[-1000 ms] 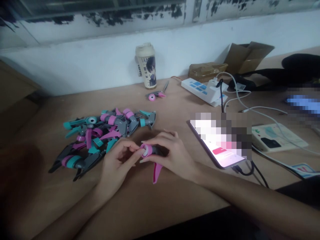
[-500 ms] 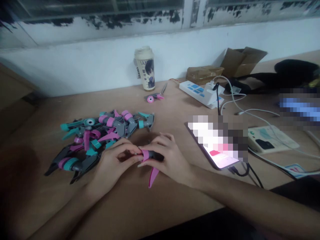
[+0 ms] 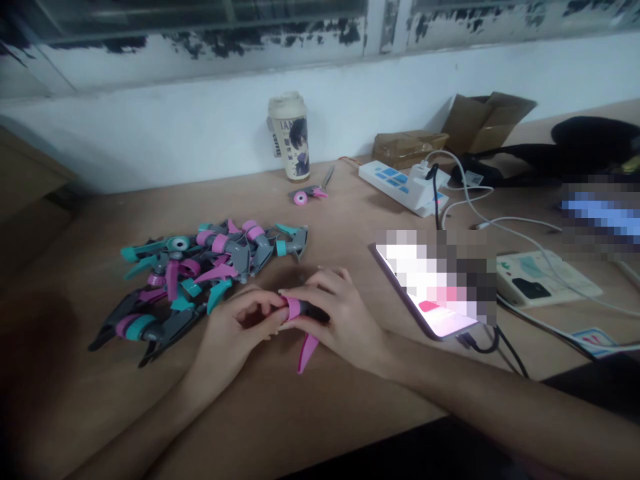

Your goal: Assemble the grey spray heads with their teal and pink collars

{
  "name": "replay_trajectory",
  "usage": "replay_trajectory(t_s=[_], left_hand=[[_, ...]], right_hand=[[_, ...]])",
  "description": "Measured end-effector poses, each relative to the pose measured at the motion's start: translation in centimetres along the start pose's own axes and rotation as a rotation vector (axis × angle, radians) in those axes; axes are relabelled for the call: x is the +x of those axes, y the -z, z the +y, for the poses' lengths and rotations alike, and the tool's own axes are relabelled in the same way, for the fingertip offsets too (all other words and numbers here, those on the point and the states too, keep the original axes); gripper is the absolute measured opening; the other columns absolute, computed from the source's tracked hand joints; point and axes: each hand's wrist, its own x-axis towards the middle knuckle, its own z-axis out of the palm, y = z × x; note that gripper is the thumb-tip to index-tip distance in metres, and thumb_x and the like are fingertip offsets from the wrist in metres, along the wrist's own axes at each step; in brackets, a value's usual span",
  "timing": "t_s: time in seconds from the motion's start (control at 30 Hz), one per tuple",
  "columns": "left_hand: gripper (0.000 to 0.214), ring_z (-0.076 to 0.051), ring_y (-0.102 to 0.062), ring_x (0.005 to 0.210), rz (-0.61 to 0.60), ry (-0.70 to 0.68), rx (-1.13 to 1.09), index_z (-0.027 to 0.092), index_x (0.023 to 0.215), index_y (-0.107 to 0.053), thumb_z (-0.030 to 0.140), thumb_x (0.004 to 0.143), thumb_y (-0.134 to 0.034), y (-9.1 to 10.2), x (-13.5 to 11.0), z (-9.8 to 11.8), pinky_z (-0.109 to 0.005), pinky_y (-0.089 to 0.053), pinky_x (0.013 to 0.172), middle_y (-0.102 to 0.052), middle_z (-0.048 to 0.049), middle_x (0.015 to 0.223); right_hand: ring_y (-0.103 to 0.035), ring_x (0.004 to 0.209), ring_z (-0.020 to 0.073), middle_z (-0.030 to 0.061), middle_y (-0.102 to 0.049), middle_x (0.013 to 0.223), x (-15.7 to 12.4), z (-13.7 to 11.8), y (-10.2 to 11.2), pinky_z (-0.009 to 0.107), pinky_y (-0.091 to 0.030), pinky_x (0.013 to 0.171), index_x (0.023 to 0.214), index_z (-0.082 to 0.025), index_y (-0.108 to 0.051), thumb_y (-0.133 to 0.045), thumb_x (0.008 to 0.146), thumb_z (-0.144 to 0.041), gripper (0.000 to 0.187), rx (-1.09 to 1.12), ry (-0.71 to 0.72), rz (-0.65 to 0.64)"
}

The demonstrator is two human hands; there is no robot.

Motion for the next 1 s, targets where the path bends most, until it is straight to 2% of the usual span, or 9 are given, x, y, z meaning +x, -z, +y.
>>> replay_trajectory(t_s=[0.13, 0.27, 0.37, 0.47, 0.6, 0.77, 0.87, 1.0], left_hand=[[0.005, -0.008, -0.046, 0.056, -0.056, -0.02, -0.076, 0.018, 0.077, -0.065, 0.022, 0.079, -0.063, 0.3, 0.2, 0.6, -0.021, -0.036, 0.05, -0.046, 0.0027, 0.066], [0.009, -0.008, -0.044, 0.056, -0.158, -0.033, -0.001, 0.018, 0.076, -0.066, 0.022, 0.081, -0.06, 0.9, 0.5, 0.8, -0.021, -0.034, 0.05, -0.048, 0.0025, 0.064], [0.004, -0.007, -0.043, 0.055, -0.1, -0.011, -0.045, 0.019, 0.079, -0.063, 0.022, 0.079, -0.062, 0.8, 0.4, 0.9, -0.02, -0.035, 0.05, -0.045, 0.004, 0.063], [0.008, -0.006, -0.041, 0.05, -0.042, 0.106, -0.257, 0.019, 0.079, -0.056, 0.021, 0.077, -0.063, 0.3, 0.2, 1.2, -0.018, -0.037, 0.046, -0.038, 0.0065, 0.062], [0.016, -0.006, -0.04, 0.053, -0.134, 0.287, -0.426, 0.019, 0.076, -0.05, 0.019, 0.072, -0.066, 0.3, 0.3, 1.6, -0.015, -0.036, 0.043, -0.036, 0.0064, 0.065], [0.016, -0.006, -0.039, 0.061, -0.221, 0.517, -0.62, 0.018, 0.079, -0.048, 0.016, 0.073, -0.062, 0.6, 0.5, 1.5, -0.014, -0.033, 0.049, -0.041, 0.0045, 0.068], [0.013, -0.005, -0.033, 0.055, -0.253, 0.551, -0.668, 0.018, 0.079, -0.048, 0.015, 0.074, -0.059, 0.5, 0.4, 1.6, -0.013, -0.027, 0.046, -0.039, 0.0055, 0.062], [0.011, -0.005, -0.031, 0.051, -0.225, 0.545, -0.643, 0.019, 0.08, -0.049, 0.017, 0.074, -0.058, 0.1, 0.3, 1.9, -0.014, -0.024, 0.042, -0.04, 0.0062, 0.061]], right_hand=[[-0.056, 0.084, 0.0154, 0.003, -0.065, 0.088, 0.2, 0.1, 0.1, 0.033, -0.04, 0.081, 0.102, -0.018, -0.064, -0.068, 0.076, -0.031, 0.03, 0.111, -0.062, -0.036], [-0.058, 0.083, 0.014, -0.0002, -0.066, 0.087, 0.4, 0.5, -0.1, 0.036, -0.038, 0.089, 0.101, -0.022, -0.064, -0.07, 0.073, -0.032, 0.031, 0.161, -0.064, -0.063], [-0.059, 0.081, 0.0143, -0.0004, -0.065, 0.084, 0.5, 0.6, -0.1, 0.037, -0.038, 0.091, 0.101, -0.023, -0.066, -0.068, 0.074, -0.035, 0.029, 0.133, -0.05, -0.052], [-0.06, 0.081, 0.0139, -0.0004, -0.063, 0.081, 0.5, 0.5, 0.1, 0.039, -0.036, 0.096, 0.103, -0.022, -0.065, -0.065, 0.077, -0.036, 0.03, 0.085, -0.007, -0.028], [-0.061, 0.081, 0.0131, 0.0002, -0.063, 0.081, 0.3, 0.3, 0.3, 0.04, -0.034, 0.099, 0.104, -0.021, -0.064, -0.062, 0.08, -0.034, 0.027, -0.01, 0.083, -0.002], [-0.061, 0.08, 0.0117, 0.0003, -0.064, 0.083, 0.0, 0.2, 0.1, 0.042, -0.032, 0.101, 0.106, -0.021, -0.064, -0.064, 0.08, -0.032, 0.028, -0.046, 0.13, 0.008], [-0.06, 0.078, 0.0109, -0.0006, -0.063, 0.083, -0.1, 0.1, 0.0, 0.042, -0.033, 0.1, 0.111, -0.023, -0.061, -0.063, 0.08, -0.03, 0.031, -0.037, 0.138, 0.012], [-0.06, 0.078, 0.0116, -0.0005, -0.064, 0.083, 0.0, 0.1, 0.1, 0.042, -0.033, 0.1, 0.11, -0.024, -0.062, -0.063, 0.08, -0.028, 0.03, -0.03, 0.129, 0.035]])
